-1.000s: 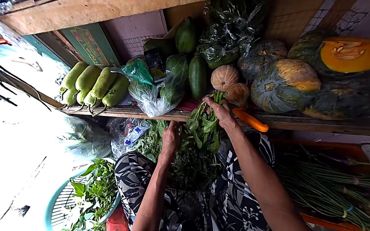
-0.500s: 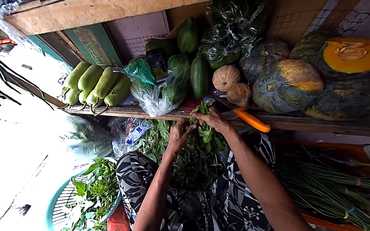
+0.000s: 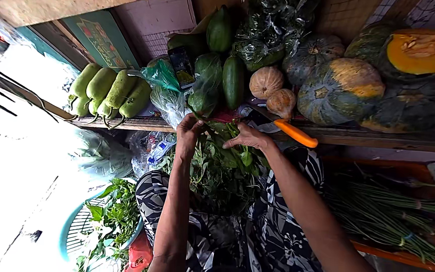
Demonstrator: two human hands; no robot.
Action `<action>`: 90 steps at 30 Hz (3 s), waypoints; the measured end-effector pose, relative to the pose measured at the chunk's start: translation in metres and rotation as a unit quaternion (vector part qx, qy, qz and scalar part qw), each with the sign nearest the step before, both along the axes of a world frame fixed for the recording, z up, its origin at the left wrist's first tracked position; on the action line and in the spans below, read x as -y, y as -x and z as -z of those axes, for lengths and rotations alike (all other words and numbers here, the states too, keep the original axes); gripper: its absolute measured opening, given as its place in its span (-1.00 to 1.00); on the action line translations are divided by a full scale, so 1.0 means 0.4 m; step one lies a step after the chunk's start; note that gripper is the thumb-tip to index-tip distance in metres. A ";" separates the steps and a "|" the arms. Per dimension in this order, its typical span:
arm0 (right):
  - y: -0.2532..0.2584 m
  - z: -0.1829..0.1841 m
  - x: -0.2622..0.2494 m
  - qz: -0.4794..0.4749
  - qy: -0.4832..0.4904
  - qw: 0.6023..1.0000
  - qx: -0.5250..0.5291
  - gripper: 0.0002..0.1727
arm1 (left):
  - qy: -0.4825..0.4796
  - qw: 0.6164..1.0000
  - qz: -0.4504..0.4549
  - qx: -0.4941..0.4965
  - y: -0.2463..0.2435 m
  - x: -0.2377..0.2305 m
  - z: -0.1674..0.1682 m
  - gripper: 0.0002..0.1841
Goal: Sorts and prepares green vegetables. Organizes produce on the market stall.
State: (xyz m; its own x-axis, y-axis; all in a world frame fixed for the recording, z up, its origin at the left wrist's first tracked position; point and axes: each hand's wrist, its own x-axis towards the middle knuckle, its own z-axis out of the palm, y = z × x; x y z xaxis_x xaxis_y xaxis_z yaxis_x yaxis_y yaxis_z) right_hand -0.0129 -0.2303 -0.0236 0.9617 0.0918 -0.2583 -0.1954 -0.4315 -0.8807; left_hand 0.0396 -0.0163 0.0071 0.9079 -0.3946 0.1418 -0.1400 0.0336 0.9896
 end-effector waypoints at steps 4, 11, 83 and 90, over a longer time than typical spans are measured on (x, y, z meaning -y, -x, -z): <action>0.004 0.008 -0.005 -0.006 -0.048 0.998 0.031 -0.22 | 0.018 0.998 -0.042 -0.032 -0.011 -0.018 -0.023 -0.75; 0.018 0.009 -0.070 -0.037 -0.003 0.999 0.003 -0.41 | 0.197 0.974 -0.023 -0.114 -0.040 -0.036 -0.027 -0.59; 0.004 -0.033 0.024 0.213 -0.314 0.914 0.143 -0.79 | -0.323 0.945 0.047 -0.002 0.046 0.041 0.261 -0.60; 0.009 -0.047 0.065 0.270 -0.307 0.902 0.139 -0.75 | -0.141 0.988 0.052 -0.039 0.051 0.038 0.276 -0.67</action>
State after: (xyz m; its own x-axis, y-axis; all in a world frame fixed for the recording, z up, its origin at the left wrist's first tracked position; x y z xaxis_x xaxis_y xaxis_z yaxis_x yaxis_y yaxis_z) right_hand -0.0163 -0.2562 -0.0049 0.9284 -0.3666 -0.0604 0.0343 0.2462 -0.9686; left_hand 0.0192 -0.0316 -0.1033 0.8639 -0.5006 -0.0553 -0.0740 -0.2348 0.9692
